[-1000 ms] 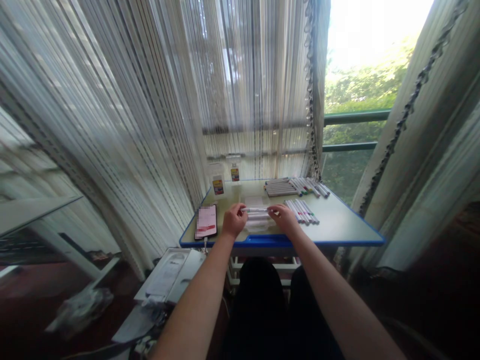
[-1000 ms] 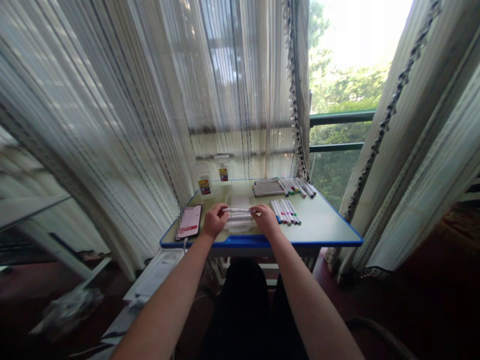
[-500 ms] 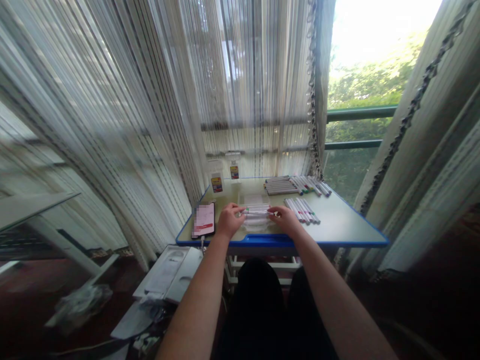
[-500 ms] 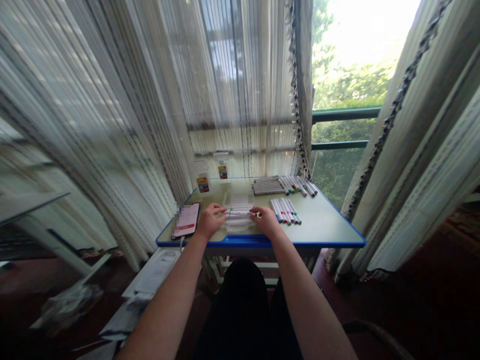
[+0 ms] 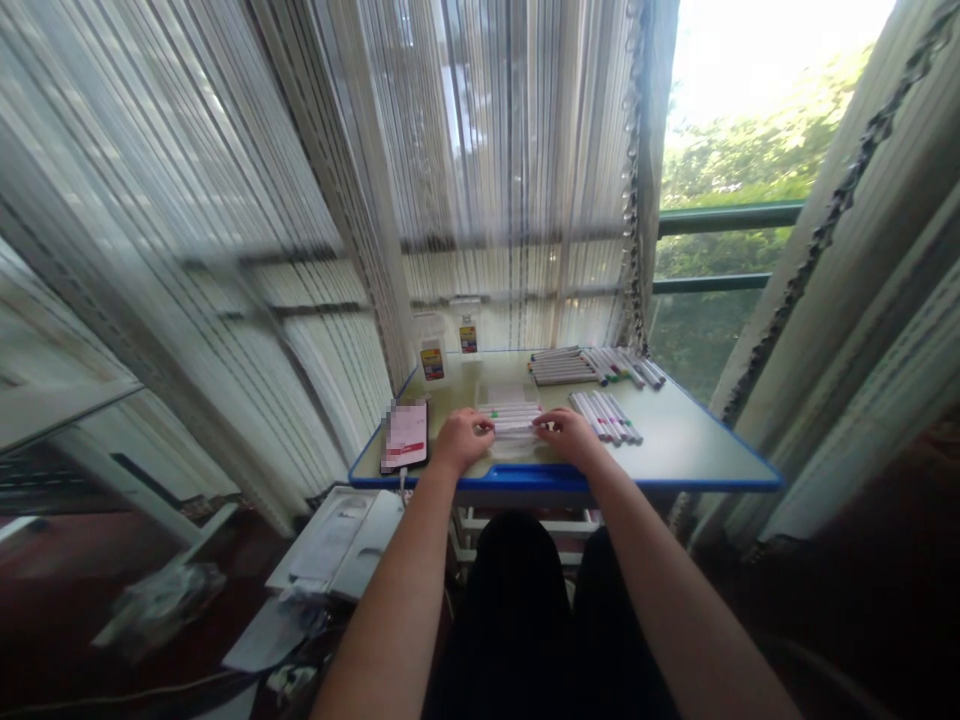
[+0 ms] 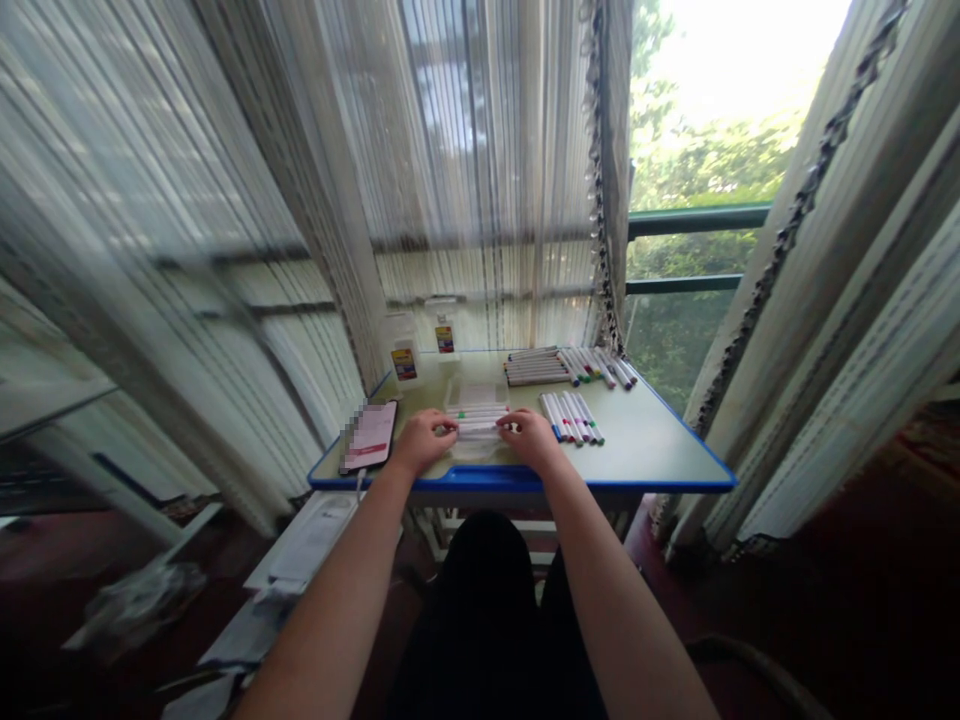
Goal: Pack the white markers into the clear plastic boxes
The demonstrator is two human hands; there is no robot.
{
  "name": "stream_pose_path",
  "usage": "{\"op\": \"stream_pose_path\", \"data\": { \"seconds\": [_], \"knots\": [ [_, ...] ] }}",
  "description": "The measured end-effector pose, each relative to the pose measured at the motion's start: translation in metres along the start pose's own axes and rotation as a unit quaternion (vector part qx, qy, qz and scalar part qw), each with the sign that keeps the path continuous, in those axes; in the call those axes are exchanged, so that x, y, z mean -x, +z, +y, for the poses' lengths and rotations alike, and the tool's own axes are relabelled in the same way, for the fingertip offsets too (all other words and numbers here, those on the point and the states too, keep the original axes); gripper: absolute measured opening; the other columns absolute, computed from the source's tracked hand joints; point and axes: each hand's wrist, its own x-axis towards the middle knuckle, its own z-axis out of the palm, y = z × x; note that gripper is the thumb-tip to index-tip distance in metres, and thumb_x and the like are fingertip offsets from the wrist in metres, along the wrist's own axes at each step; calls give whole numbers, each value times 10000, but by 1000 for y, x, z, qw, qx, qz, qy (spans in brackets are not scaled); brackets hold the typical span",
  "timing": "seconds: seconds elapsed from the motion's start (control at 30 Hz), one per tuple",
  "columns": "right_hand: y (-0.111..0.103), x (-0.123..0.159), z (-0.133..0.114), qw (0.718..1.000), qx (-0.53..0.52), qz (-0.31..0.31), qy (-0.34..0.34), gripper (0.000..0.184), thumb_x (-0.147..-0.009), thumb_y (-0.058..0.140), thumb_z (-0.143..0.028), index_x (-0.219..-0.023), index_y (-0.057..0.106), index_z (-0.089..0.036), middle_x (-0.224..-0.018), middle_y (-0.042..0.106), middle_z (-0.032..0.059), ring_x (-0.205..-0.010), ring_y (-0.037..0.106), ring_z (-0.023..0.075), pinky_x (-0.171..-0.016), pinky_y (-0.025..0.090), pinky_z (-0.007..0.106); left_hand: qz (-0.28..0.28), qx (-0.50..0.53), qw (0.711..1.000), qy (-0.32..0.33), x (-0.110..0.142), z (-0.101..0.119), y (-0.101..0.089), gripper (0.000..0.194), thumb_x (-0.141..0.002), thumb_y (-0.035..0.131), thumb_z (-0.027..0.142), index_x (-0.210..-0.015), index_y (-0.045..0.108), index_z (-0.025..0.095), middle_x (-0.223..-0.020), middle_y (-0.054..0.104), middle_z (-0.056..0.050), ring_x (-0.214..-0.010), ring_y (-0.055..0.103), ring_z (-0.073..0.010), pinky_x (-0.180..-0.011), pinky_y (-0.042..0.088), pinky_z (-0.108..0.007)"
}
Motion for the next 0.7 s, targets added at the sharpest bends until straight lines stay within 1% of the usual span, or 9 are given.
{"op": "stream_pose_path", "data": {
  "seconds": [0.2, 0.3, 0.5, 0.6, 0.7],
  "knots": [
    [3, 0, 1, 999, -27, 16, -4, 153, -721, 617, -182, -817, 736, -192, -801, 658, 44, -638, 566, 125, -676, 462, 255, -11, -9, 1000, -9, -1, 0, 1, 133, -677, 617, 186, -756, 723, 199, -787, 671, -28, -797, 590, -174, -794, 461, -285],
    [3, -1, 3, 998, -58, 26, -15, 160, -729, 607, -192, -827, 732, -175, -839, 664, 62, -662, 584, 135, -664, 472, 255, -9, -4, 1000, -4, -1, -2, 1, 144, -670, 619, 185, -770, 721, 196, -799, 672, -32, -806, 590, -180, -801, 462, -297],
    [5, -3, 8, 993, -105, 41, -34, 164, -756, 588, -253, -832, 721, -194, -845, 670, 60, -721, 606, 152, -694, 493, 271, 27, 22, 999, 11, -1, -1, 0, 132, -668, 627, 169, -764, 715, 191, -806, 665, -34, -816, 597, -177, -798, 470, -292],
    [6, -4, 9, 995, -88, 46, -25, 166, -760, 585, -249, -835, 718, -185, -838, 667, 63, -694, 598, 144, -685, 488, 267, 31, 23, 999, 19, -1, -1, 0, 118, -673, 636, 176, -762, 713, 190, -809, 664, -34, -815, 597, -176, -803, 466, -294],
    [7, -5, 10, 997, -51, 51, -16, 164, -762, 578, -227, -828, 719, -176, -823, 663, 64, -673, 589, 139, -684, 478, 269, 4, 16, 1000, 18, -2, -2, 1, 102, -696, 635, 206, -765, 710, 191, -827, 666, -40, -838, 596, -189, -819, 459, -312]
  ]
}}
